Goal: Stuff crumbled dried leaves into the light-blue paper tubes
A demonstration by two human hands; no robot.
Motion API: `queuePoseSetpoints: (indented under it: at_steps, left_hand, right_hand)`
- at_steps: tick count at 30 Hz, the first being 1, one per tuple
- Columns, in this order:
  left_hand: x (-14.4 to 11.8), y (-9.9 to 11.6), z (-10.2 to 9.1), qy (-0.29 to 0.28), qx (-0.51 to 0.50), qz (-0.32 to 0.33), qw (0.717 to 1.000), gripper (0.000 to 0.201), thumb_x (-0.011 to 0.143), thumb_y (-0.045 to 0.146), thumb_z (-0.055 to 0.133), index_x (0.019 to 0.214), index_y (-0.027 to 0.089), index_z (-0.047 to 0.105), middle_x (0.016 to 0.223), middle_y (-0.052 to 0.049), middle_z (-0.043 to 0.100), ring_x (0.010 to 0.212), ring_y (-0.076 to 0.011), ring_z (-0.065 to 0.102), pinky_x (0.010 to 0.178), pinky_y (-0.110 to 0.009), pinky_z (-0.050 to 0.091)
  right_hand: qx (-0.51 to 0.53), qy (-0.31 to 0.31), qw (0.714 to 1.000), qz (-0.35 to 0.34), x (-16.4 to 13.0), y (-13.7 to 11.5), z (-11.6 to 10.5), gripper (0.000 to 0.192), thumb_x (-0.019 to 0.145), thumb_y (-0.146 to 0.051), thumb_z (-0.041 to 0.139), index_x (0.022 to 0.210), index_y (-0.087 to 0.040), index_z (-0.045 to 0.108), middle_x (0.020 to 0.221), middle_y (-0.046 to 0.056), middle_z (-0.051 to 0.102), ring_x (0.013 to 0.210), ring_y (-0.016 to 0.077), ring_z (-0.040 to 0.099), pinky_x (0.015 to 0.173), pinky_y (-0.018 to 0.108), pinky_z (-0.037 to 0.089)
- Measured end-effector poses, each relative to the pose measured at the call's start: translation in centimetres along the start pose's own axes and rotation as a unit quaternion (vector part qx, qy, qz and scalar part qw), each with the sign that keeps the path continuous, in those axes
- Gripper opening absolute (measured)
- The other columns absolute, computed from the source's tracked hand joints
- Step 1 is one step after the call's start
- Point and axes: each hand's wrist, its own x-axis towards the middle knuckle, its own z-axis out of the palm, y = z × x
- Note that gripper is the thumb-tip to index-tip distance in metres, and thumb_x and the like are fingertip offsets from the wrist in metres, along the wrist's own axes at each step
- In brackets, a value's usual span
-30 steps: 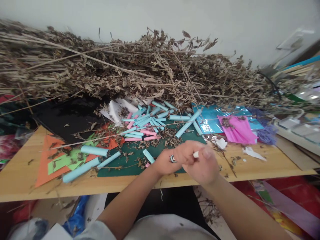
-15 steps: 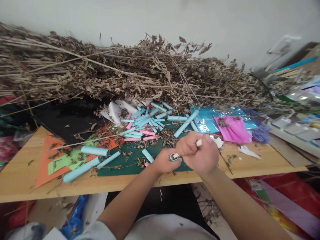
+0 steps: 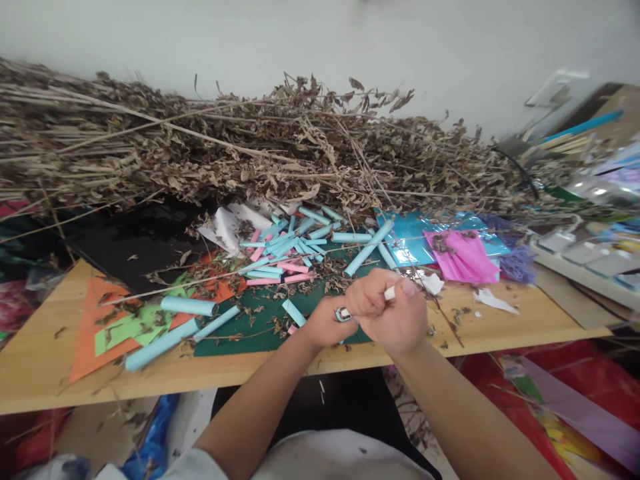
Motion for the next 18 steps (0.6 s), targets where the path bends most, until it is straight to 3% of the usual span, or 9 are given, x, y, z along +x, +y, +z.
queuePoseSetpoints:
  at_steps: [18]
  left_hand:
    - [0.0,0.6,0.0,-0.017,0.02,0.008,1.0,0.013,0.062,0.02,0.049,0.054,0.013,0.043,0.05,0.005,0.034,0.049,-0.0057,0.03,0.046,-0.018,0.03]
  right_hand:
    - [0.01,-0.019,1.0,-0.019,-0.1,-0.6,0.0,0.041,0.073,-0.046,0.041,0.044,-0.018,0.033,0.039,-0.006,0.023,0.035,0.0069,0.021,0.037,0.022,0.015]
